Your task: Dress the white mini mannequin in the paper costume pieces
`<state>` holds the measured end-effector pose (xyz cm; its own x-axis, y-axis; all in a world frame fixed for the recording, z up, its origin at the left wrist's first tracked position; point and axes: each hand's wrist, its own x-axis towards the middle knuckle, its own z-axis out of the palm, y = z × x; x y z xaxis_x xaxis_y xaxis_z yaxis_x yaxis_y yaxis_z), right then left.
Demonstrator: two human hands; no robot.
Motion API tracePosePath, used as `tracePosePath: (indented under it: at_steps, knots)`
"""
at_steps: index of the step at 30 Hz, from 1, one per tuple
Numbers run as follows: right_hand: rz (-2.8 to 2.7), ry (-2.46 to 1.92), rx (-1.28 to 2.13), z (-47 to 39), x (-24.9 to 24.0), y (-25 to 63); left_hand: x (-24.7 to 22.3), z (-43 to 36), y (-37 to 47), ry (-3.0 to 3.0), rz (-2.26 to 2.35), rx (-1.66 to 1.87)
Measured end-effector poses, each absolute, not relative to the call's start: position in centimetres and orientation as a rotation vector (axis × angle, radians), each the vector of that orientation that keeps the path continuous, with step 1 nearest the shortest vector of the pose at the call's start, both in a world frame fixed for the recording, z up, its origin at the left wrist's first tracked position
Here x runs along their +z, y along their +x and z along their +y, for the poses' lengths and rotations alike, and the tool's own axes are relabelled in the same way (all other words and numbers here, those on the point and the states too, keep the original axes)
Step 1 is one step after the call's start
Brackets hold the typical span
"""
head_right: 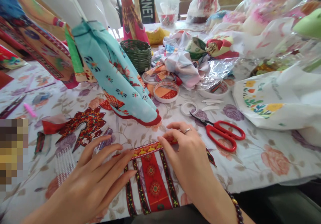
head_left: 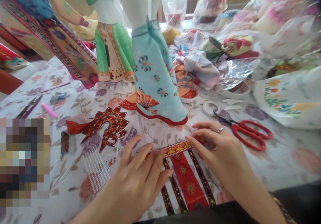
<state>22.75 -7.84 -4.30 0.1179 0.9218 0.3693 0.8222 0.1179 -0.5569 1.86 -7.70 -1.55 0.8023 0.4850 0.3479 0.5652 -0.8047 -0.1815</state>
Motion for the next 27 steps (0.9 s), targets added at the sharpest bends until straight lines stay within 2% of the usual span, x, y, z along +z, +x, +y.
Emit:
tracePosePath:
  at_steps: [11,20,27]
  knots:
    - [-1.751,-1.695,0.166,-7.8,-4.3,23.0,-2.1,-8.0,2.0,-2.668,-0.885,-0.464]
    - [-1.768,-1.696,0.175,-7.7,-4.2,23.0,-2.0,-9.1,3.2,-2.527,-0.944,-0.261]
    - [-1.77,-1.697,0.207,-7.8,-4.2,23.1,-2.3,-10.0,4.9,-2.392,-1.036,-0.257]
